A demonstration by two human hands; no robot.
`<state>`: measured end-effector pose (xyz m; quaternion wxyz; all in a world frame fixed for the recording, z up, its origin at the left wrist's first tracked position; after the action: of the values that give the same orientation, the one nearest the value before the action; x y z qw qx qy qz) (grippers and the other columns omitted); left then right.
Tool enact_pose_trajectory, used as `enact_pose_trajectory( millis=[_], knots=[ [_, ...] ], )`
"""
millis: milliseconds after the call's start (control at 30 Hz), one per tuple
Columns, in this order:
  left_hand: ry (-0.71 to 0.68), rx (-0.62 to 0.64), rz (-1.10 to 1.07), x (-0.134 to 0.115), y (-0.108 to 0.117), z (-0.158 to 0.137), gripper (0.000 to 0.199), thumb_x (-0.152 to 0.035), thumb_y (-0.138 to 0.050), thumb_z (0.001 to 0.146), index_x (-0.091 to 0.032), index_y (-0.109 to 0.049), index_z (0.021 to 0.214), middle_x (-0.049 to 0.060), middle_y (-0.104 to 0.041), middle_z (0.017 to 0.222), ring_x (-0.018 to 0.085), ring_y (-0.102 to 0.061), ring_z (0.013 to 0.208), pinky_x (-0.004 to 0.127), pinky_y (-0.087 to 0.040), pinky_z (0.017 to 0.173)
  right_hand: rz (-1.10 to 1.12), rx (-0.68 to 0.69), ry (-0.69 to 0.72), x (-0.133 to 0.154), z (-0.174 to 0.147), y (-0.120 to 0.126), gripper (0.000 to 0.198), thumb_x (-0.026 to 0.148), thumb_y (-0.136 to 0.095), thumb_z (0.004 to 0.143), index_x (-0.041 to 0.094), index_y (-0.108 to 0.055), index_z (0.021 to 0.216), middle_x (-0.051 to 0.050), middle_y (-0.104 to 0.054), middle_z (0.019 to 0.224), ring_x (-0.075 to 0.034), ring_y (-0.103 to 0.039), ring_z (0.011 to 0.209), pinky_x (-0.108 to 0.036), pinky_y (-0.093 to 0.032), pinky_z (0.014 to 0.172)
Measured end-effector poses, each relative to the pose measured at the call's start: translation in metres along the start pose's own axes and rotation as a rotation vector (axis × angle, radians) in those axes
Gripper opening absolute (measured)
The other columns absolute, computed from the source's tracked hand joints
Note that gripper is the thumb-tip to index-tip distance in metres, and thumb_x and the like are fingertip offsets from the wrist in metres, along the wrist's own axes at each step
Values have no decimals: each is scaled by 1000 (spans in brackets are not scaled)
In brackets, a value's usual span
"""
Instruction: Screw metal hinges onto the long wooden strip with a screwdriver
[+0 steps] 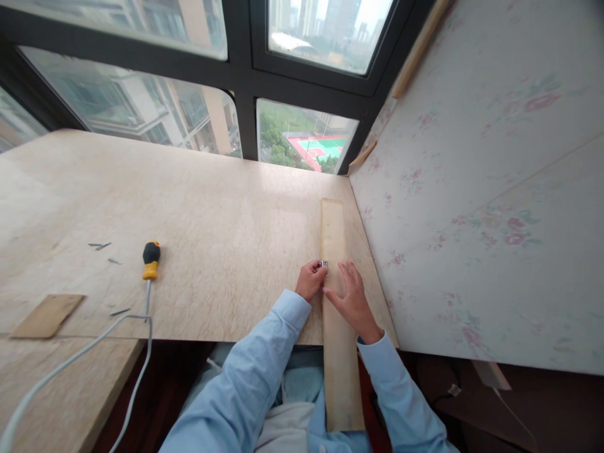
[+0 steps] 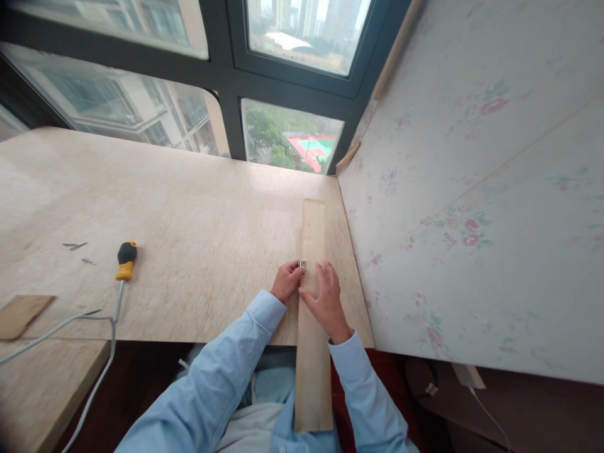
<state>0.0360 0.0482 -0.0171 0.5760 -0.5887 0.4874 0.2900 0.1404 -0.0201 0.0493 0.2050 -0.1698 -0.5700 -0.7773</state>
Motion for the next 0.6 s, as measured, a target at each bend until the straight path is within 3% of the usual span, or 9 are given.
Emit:
enact_pose_trajectory(
  millis=[367, 500, 600],
  knots=[
    [-21, 20, -12, 0, -2, 2, 15, -28, -61, 67, -14, -63, 71, -1, -57, 63, 12, -47, 59, 23, -36, 57, -19, -5, 69, 6, 27, 26, 68, 48, -57, 86, 17, -37, 144, -18, -39, 149, -29, -34, 140, -53, -34, 112],
    [-73, -10, -35, 0, -2, 1, 14, -28, -62, 67, -14, -61, 66, -2, -53, 58, 11, -42, 57, 24, -33, 55, -5, -2, 164, 38, 50, 27, 64, 44, -57, 86, 20, -39, 143, -16, -41, 148, -29, -38, 138, -53, -35, 111],
    [-119, -23, -3, -5, -2, 0, 22, -29, -67, 70, -15, -57, 57, 1, -54, 56, 13, -44, 58, 26, -34, 55, 56, 47, 276, 78, 72, 15, 57, 41, -57, 86, 23, -47, 139, -14, -44, 147, -29, -40, 137, -53, -36, 111]
  ],
)
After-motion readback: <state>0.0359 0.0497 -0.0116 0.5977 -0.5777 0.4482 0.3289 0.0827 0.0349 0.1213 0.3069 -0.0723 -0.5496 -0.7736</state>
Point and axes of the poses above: each hand's wrist, its own z-axis towards the middle knuckle, its own y-axis out of the back of the hand, x = y × z, the point moved 8 cm from there along z, towards the middle knuckle
